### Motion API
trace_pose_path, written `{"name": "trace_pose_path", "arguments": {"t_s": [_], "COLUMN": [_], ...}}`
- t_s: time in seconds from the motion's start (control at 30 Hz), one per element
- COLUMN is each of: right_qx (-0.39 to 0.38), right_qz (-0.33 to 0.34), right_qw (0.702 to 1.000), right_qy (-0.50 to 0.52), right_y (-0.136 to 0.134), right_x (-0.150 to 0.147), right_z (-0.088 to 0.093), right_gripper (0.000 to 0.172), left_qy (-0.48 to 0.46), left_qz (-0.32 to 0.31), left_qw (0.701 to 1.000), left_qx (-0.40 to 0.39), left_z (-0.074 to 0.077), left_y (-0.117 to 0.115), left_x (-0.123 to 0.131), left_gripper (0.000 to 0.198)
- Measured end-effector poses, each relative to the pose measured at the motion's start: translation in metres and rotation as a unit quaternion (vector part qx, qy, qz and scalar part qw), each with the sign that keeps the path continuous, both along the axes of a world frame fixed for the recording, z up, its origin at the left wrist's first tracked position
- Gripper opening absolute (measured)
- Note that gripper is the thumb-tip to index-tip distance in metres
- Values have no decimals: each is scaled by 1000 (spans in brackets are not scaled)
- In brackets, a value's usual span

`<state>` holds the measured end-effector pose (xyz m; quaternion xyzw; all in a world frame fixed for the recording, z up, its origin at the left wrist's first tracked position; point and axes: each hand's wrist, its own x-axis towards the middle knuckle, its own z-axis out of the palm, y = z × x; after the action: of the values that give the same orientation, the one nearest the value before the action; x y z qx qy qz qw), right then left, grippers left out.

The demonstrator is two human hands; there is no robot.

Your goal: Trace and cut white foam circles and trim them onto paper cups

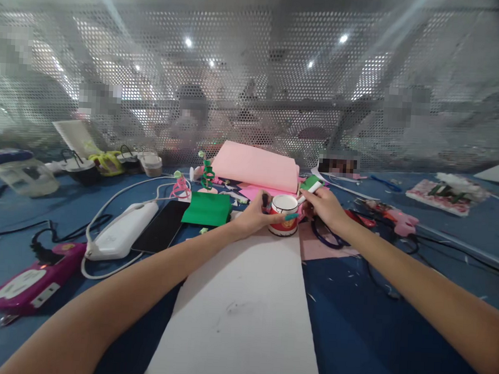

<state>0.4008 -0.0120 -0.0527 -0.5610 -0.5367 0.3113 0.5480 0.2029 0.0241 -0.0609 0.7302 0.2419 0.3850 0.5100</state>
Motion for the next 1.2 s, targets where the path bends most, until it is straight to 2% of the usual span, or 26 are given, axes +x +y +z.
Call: {"name": "trace_pose_path", "arguments": {"t_s": [0.1, 0.23, 0.43, 0.67, 0.93, 1.2], "right_qx": [18, 5, -6, -3, 60, 70], "right_qz": [-10, -15, -28, -44, -108, -113], "right_qw": [1000, 1000, 1000, 999, 990, 987], "right_qy": [16, 17, -2, -27, -64, -92], "right_y": [1, 5, 8, -3, -17, -26], "right_x": [-2, -8, -7, -2, -5, -5], "right_z": [-2, -6, -10, -8, -5, -4], "right_gripper": [27, 27, 27, 28, 31, 31], "left_qy": [1, 21, 18, -5, -3, 3], "left_qz": [-2, 14, 16, 2, -1, 2], "left_qw": [1000, 999, 1000, 1000, 1000, 1000], "left_qx": [-3, 25, 19, 4, -4, 8], "left_z": [-1, -1, -2, -2, -3, -4], "left_y": [1, 3, 4, 2, 3, 5], "left_x": [0, -1, 0, 1, 0, 0], "left_gripper": [54, 54, 55, 54, 53, 51]}}
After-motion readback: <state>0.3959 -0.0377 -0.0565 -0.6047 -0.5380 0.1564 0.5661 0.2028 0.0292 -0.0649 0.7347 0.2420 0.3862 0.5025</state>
